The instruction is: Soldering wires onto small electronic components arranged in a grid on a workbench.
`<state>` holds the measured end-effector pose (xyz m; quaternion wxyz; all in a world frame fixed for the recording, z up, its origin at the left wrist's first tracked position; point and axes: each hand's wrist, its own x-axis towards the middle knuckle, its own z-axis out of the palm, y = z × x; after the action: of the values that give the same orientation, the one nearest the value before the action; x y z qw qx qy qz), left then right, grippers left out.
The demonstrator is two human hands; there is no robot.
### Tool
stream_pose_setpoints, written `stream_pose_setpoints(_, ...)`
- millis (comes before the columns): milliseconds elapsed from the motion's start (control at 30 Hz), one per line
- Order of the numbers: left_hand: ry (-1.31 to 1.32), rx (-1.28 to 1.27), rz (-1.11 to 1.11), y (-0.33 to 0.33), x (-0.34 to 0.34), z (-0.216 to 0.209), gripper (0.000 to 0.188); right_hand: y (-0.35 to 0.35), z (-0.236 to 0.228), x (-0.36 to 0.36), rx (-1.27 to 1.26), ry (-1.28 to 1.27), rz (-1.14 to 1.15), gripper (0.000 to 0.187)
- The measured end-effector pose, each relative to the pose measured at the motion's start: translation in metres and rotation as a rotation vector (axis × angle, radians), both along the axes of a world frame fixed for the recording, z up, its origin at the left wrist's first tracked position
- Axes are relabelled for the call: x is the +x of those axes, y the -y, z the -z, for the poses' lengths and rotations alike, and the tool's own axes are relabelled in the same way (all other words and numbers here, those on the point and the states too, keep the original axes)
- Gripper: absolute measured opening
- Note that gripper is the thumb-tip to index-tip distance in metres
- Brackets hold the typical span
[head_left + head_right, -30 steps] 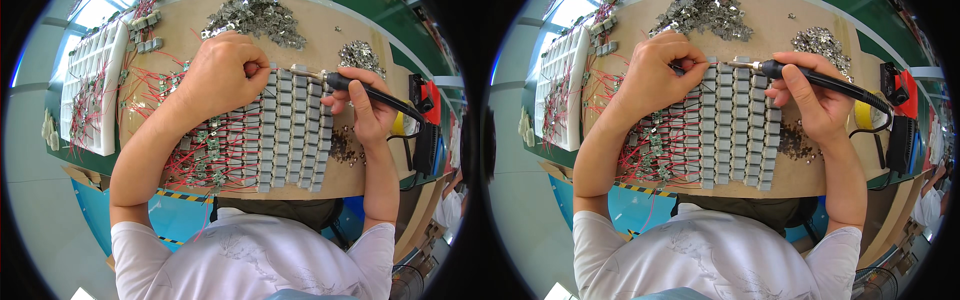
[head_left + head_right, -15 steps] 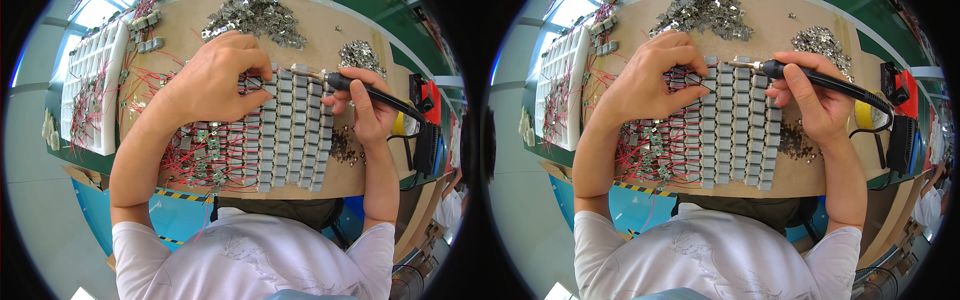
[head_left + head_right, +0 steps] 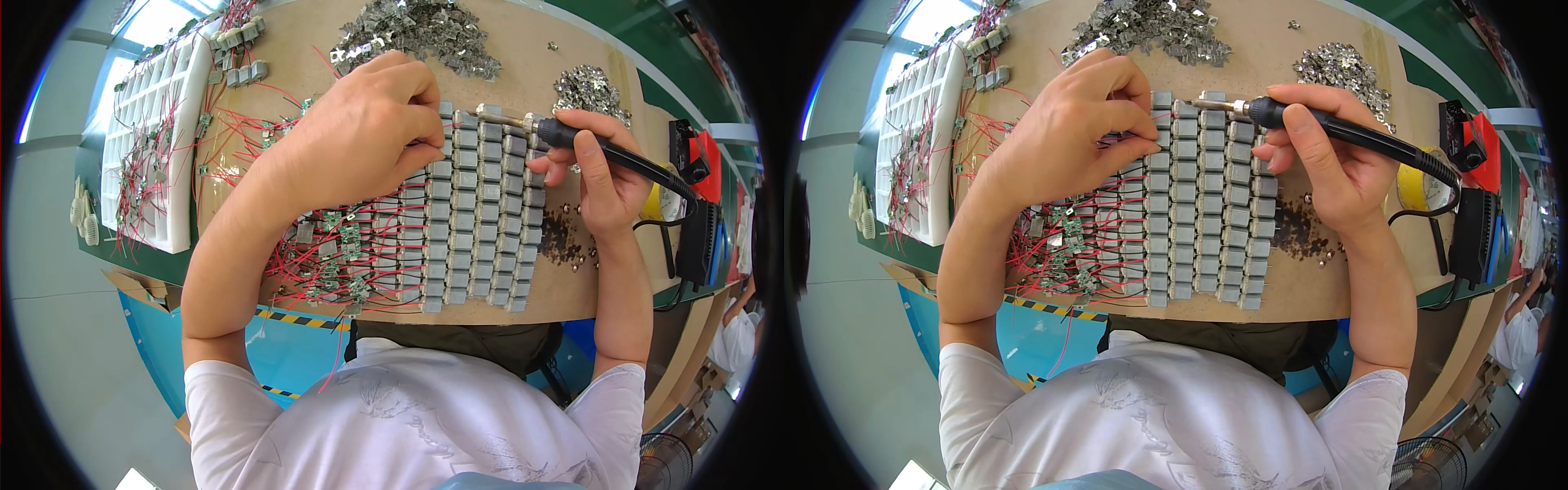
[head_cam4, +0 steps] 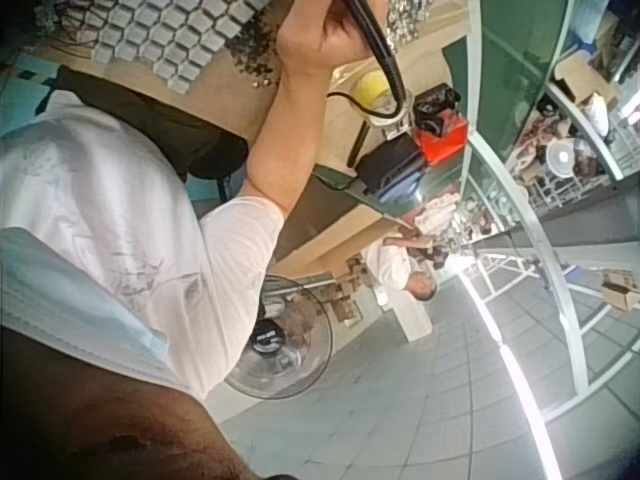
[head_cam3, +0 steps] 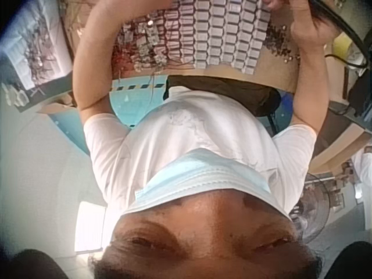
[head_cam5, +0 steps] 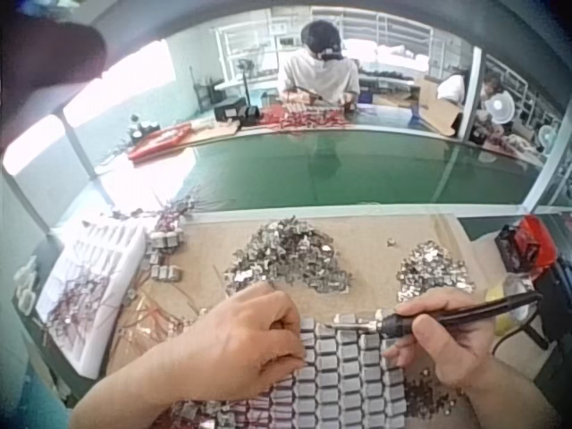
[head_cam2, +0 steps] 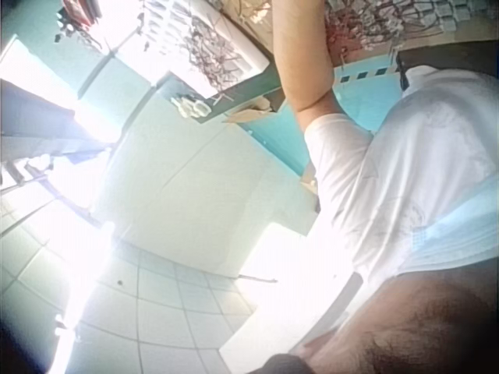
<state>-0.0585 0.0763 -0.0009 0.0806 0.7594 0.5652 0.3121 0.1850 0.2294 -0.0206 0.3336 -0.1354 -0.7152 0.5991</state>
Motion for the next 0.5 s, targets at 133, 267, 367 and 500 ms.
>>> stream_pose_setpoints(133,-0.057,0.038,0.015,0.0006,0.0042,-0.0028,0.013,-0.0001,-0.0007,0.0006,-0.009,-0.006,-0.004,0.022)
stream_pose_setpoints(267,-0.073,0.054,0.009,0.0000,0.0072,-0.0024,0.013,-0.0004,-0.0008,0.0009,-0.004,-0.014,-0.008,0.023)
stream_pose_setpoints(367,-0.052,0.033,0.016,0.0001,0.0063,0.0002,0.013,-0.0009,-0.0001,0.0017,-0.001,-0.015,-0.001,0.023)
stream_pose_setpoints(500,0.069,0.006,-0.011,-0.0001,0.0036,0.0024,0.012,0.0003,0.0002,-0.0003,-0.001,-0.045,0.007,0.023)
